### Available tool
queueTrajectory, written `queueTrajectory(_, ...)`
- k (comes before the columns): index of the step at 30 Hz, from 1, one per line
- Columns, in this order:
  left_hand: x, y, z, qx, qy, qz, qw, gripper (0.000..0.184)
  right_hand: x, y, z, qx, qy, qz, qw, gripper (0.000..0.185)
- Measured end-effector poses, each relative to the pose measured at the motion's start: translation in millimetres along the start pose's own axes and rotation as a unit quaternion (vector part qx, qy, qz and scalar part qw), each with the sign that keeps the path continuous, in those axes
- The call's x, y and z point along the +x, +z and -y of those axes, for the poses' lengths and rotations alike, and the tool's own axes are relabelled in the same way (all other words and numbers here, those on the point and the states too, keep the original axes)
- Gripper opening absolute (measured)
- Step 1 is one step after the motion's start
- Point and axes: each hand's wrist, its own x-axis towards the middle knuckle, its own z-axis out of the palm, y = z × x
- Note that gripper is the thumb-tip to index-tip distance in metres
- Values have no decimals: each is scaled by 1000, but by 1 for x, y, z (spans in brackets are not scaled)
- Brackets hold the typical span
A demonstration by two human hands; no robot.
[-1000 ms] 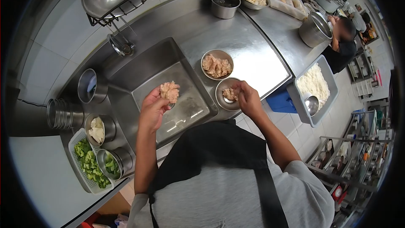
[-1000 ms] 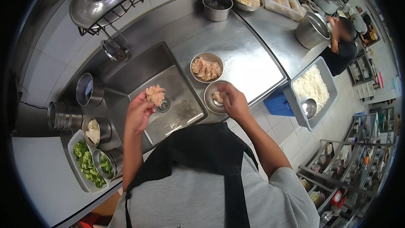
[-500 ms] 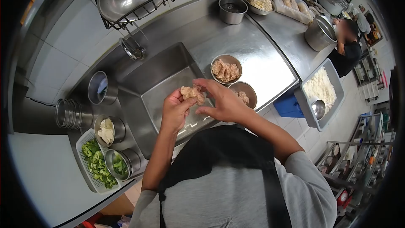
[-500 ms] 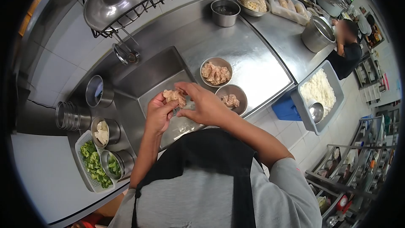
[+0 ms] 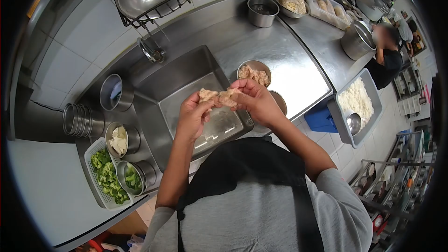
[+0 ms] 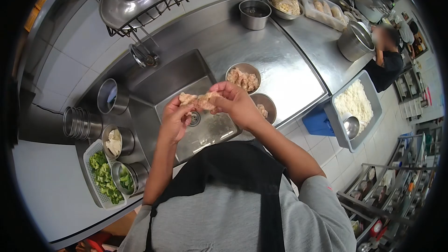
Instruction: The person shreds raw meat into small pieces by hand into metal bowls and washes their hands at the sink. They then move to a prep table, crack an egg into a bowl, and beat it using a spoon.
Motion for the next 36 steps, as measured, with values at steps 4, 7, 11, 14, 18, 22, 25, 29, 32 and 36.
queueTrajectory(4,0,11,2,75,93,2,993,27,-3,3,8,11,40,-12,999,25)
queueTrajectory(7,0,25,6,139,142,-11,980,28,-6,11,9,-53,40,-22,998,29)
queueTrajectory(11,4,15,21,223,149,-3,963,27,-6,9,4,-157,2,-17,987,21)
queueTrajectory(14,1,18,16,125,93,2,988,25,-3,-2,-4,-83,19,6,996,18)
queueTrajectory(18,-2,16,-6,-13,37,-12,999,20,-5,-13,3,40,60,11,997,20)
queueTrajectory(22,-1,17,-10,57,36,8,998,18,-10,-2,15,-49,25,38,998,19)
queueTrajectory(25,2,14,-4,92,29,39,995,20,-12,7,16,-128,-23,52,990,18)
queueTrajectory(29,-1,16,-7,133,44,54,989,22,-9,5,17,-124,35,34,991,20)
queueTrajectory(32,-5,24,-18,142,62,35,987,22,-8,-6,7,-118,22,39,992,17)
queueTrajectory(36,-3,18,-21,163,47,48,984,21,-6,-1,9,-107,-2,45,993,14)
